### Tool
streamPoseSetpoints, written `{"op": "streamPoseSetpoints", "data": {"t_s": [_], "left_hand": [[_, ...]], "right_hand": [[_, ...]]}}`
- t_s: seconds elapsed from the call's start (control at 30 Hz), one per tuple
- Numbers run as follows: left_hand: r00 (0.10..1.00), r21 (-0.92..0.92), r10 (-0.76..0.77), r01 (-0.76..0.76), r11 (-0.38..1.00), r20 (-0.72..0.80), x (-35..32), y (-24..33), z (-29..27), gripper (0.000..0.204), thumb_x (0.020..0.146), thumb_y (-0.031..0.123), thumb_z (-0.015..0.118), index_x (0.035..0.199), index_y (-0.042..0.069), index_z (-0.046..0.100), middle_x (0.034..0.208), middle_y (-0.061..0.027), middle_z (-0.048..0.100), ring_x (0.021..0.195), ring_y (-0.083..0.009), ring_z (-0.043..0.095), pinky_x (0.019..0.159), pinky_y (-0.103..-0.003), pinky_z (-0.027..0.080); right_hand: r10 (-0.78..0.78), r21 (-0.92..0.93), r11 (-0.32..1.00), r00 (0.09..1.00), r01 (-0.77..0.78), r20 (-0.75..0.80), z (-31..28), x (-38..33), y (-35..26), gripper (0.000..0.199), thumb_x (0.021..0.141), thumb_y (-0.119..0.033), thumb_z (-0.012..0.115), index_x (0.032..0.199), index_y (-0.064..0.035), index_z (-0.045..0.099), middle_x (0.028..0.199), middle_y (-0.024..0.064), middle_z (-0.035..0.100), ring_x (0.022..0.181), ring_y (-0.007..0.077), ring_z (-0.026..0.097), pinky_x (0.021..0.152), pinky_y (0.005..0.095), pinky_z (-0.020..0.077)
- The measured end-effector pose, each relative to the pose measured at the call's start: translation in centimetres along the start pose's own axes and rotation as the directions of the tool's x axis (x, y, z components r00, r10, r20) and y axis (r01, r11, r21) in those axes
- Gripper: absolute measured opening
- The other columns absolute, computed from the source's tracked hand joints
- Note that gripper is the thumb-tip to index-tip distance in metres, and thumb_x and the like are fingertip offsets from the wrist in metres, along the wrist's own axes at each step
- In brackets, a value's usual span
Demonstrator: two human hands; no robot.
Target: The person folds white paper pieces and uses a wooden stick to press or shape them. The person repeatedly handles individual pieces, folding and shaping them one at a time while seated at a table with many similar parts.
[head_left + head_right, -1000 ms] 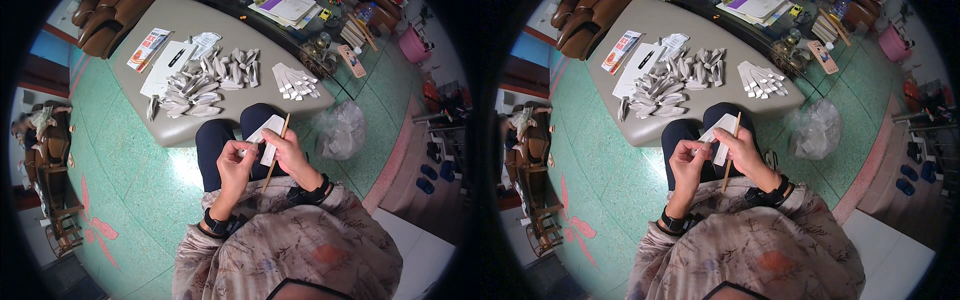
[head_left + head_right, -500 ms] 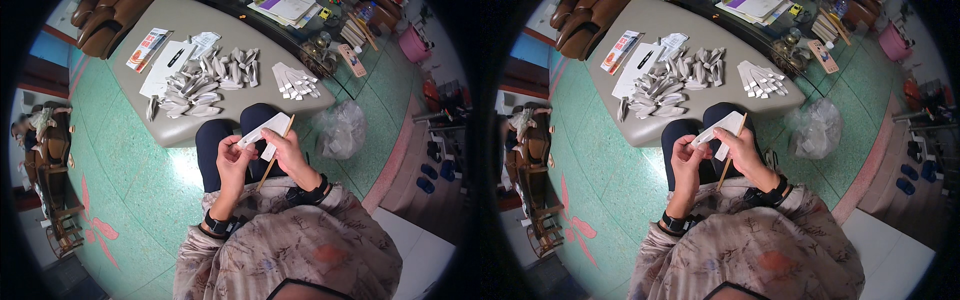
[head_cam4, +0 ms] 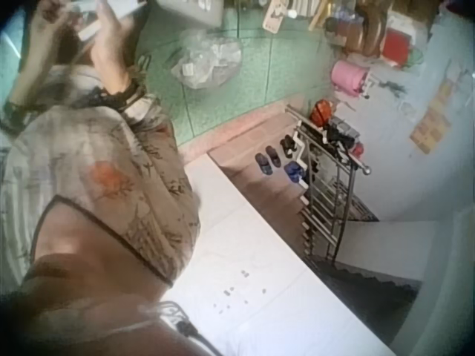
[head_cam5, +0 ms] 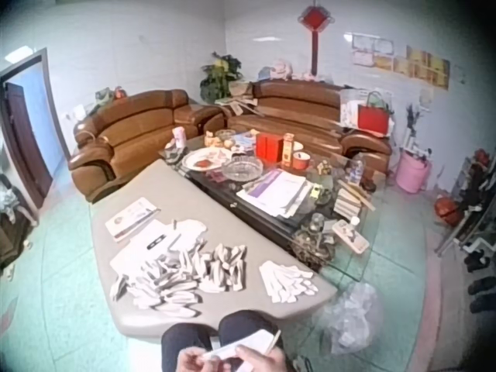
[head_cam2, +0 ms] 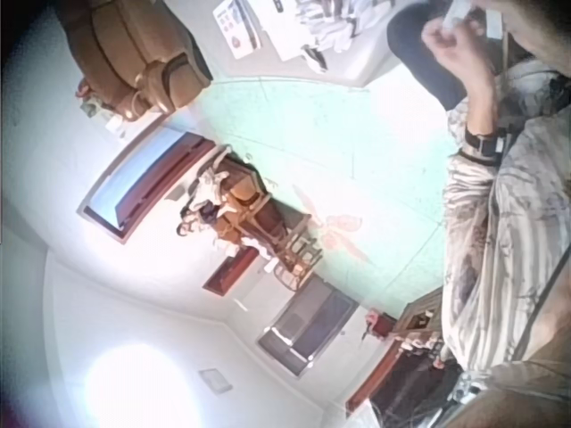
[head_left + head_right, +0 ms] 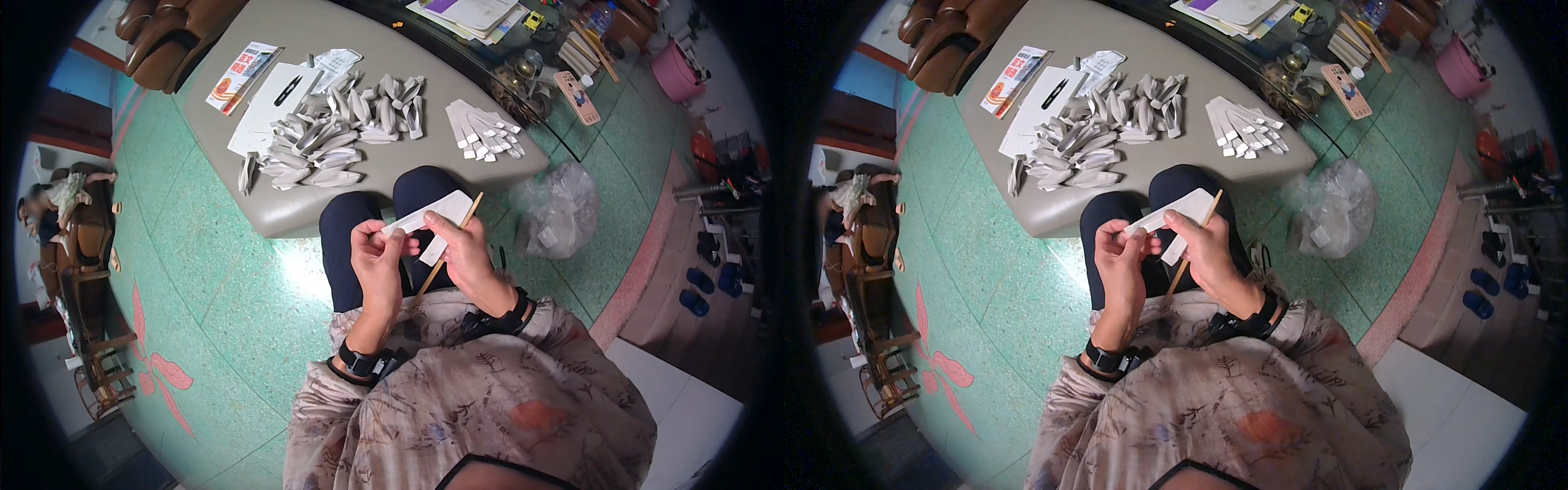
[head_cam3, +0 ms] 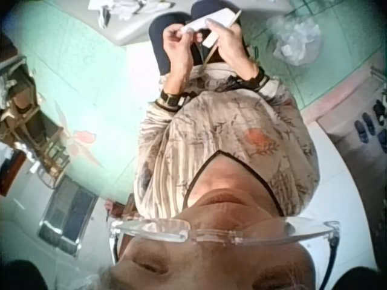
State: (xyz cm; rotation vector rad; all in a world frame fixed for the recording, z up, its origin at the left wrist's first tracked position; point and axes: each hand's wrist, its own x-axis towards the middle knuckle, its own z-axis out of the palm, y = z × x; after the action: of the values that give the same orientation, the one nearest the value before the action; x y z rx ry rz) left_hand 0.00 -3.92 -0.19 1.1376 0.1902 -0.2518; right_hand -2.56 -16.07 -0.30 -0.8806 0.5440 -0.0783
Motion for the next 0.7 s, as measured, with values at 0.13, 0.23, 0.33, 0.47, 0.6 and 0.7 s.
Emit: {"op": "streamPoseSetpoints", "data": {"t_s": [0.13, 0.23, 0.33, 0.47, 0.6, 0.7], "left_hand": [[0.996, 0.176, -0.044, 0.029, 0.984, 0.08, 0.2, 0.4, -0.5, 0.018, 0.087, 0.001, 0.058, 0.105, -0.002, 0.055, 0.08, -0.0081, 0.063, 0.068, -0.0143, 0.062, 0.063, -0.025, 0.052], [0.984, 0.136, -0.126, 0.109, 0.985, 0.125, 0.1, 0.5, -1.2, 0.008, 0.087, 0.001, 0.06, 0.094, -0.003, 0.06, 0.082, -0.0083, 0.064, 0.067, -0.0127, 0.062, 0.061, -0.024, 0.052], [0.914, 0.107, -0.298, 0.279, 0.954, 0.274, 0.2, 0.8, -2.9, 0.015, 0.088, 0.004, 0.059, 0.102, -0.002, 0.059, 0.086, -0.0083, 0.065, 0.072, -0.0134, 0.062, 0.068, -0.024, 0.051], [0.823, 0.23, -0.401, 0.333, 0.914, 0.403, 0.6, 0.9, -3.4, 0.02, 0.088, 0.005, 0.058, 0.108, 0.0, 0.06, 0.093, -0.0055, 0.066, 0.085, -0.0098, 0.061, 0.08, -0.023, 0.047], [0.885, 0.405, -0.273, 0.108, 0.908, 0.376, 1.4, 0.8, -2.2, 0.009, 0.087, 0.008, 0.062, 0.092, 0.001, 0.065, 0.084, 0.0004, 0.065, 0.069, -0.0031, 0.051, 0.061, -0.019, 0.04], [0.919, 0.366, -0.262, 0.146, 0.919, 0.293, 1.4, 1.1, -2.1, 0.007, 0.087, 0.009, 0.062, 0.085, 0.002, 0.064, 0.074, 0.0026, 0.061, 0.062, -0.0029, 0.047, 0.055, -0.019, 0.035]], "right_hand": [[-0.056, -0.058, 0.997, 0.998, 0.057, 0.029, 0.1, 0.3, 0.1, 0.012, 0.084, -0.01, 0.065, 0.091, -0.0016, 0.061, 0.08, 0.0025, 0.062, 0.063, 0.0087, 0.057, 0.052, 0.0227, 0.0438], [-0.035, -0.002, 0.999, 0.999, 0.035, 0.031, -0.5, 1.6, -1.5, 0.009, 0.084, -0.011, 0.065, 0.084, -0.0028, 0.059, 0.074, 0.0008, 0.06, 0.061, 0.0078, 0.055, 0.052, 0.0229, 0.043], [0.034, -0.191, 0.982, 0.991, -0.009, 0.127, -2.3, 3.0, -2.1, 0.013, 0.085, -0.013, 0.065, 0.08, -0.0038, 0.057, 0.066, -0.0009, 0.057, 0.05, 0.0029, 0.048, 0.041, 0.0185, 0.0318], [-0.027, -0.517, 0.837, 0.958, 0.178, 0.285, -3.0, 4.5, -2.1, 0.02, 0.083, -0.01, 0.066, 0.07, -0.005, 0.054, 0.066, -0.0021, 0.056, 0.057, 0.0029, 0.049, 0.048, 0.0212, 0.0378], [0.117, -0.565, 0.819, 0.937, 0.096, 0.328, -1.7, 4.0, -2.0, 0.037, 0.081, -0.016, 0.07, 0.058, -0.0069, 0.042, 0.058, -0.0047, 0.045, 0.054, 0.0023, 0.04, 0.047, 0.0226, 0.0313], [0.199, -0.627, 0.776, 0.917, 0.068, 0.346, -0.8, 2.8, -3.3, 0.037, 0.082, -0.017, 0.069, 0.058, -0.0065, 0.043, 0.057, -0.0047, 0.044, 0.054, 0.0027, 0.039, 0.046, 0.0233, 0.0312]]}}
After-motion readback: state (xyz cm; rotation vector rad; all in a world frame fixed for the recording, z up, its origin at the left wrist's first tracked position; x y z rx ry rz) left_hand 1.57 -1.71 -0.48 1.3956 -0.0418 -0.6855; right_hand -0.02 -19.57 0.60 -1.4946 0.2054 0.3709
